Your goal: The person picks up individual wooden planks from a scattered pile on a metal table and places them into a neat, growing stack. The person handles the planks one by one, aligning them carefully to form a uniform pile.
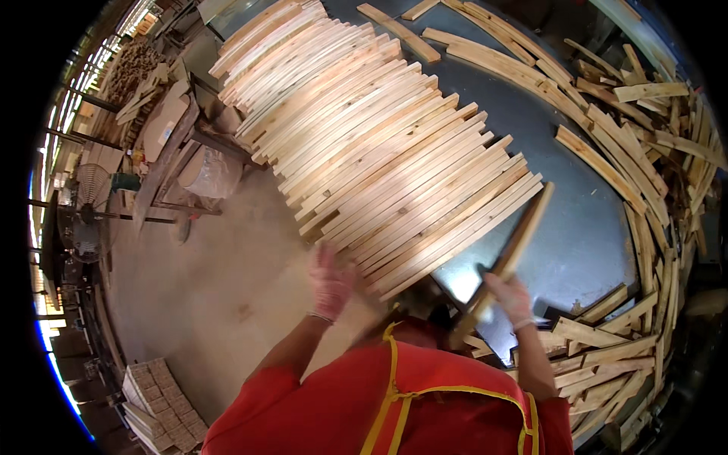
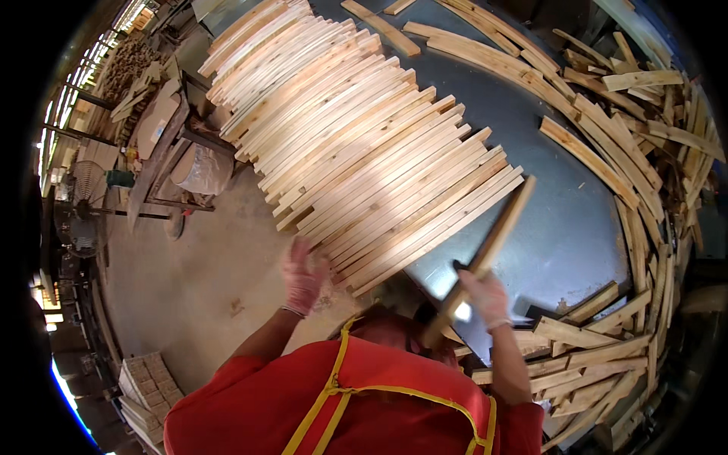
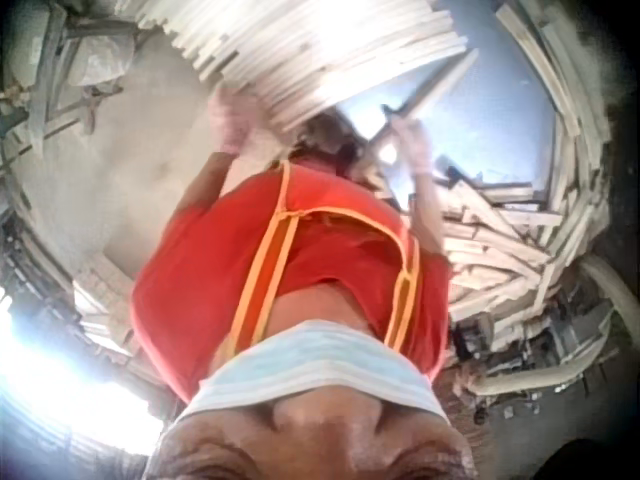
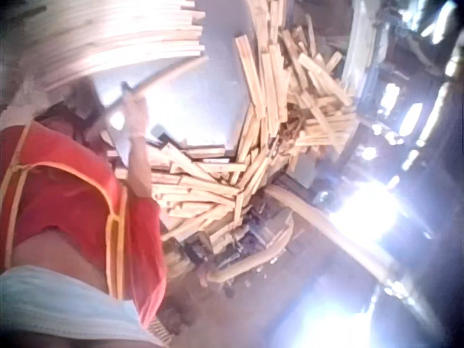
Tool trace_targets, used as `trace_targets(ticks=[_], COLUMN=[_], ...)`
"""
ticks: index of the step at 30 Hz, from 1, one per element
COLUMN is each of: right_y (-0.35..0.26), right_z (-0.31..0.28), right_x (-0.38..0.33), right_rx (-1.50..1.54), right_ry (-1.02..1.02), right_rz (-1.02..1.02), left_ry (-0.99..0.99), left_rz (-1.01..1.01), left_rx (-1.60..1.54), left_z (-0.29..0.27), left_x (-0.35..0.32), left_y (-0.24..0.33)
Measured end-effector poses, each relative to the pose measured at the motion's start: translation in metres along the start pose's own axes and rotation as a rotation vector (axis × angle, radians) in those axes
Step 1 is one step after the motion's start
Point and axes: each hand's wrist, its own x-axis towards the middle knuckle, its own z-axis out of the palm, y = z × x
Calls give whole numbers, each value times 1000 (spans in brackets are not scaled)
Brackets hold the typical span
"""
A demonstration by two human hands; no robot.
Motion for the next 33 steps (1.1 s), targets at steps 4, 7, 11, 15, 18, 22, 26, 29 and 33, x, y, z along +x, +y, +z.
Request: trace_targets(ticks=[4,7,11,15,18,22,26,29,33], right_y=[-29,-17,56,93,81,24,-53,-29,-8], right_z=[79,77,30,-17,-16,39,56,55,41], right_x=[28,26,50,57,55,63,44,66,78], right_rx=[-77,657,286,377,422,580,951,842,838], right_ry=[-37,-179,385,497,406,259,92,9,-4], right_rz=[-353,-314,-216,-185,-174,-280,-306,-409,-390], left_ry=[241,-132,-534,-771,-759,-880,-1272,-1465,-1359], left_rz=[-648,-1080,-1398,-884,-997,-1017,-1126,-645,-168], left_rx=[-495,-829,-1189,-1413,-1167,-1119,-1341,-845,-185], left_z=[-3,-12,-14,32,-44,-75,-47,-16,12], left_x=[-16,-43,-33,-47,-5,30,71,125,139], left_y=[-92,-93,1,-27,36,40,6,68,153])
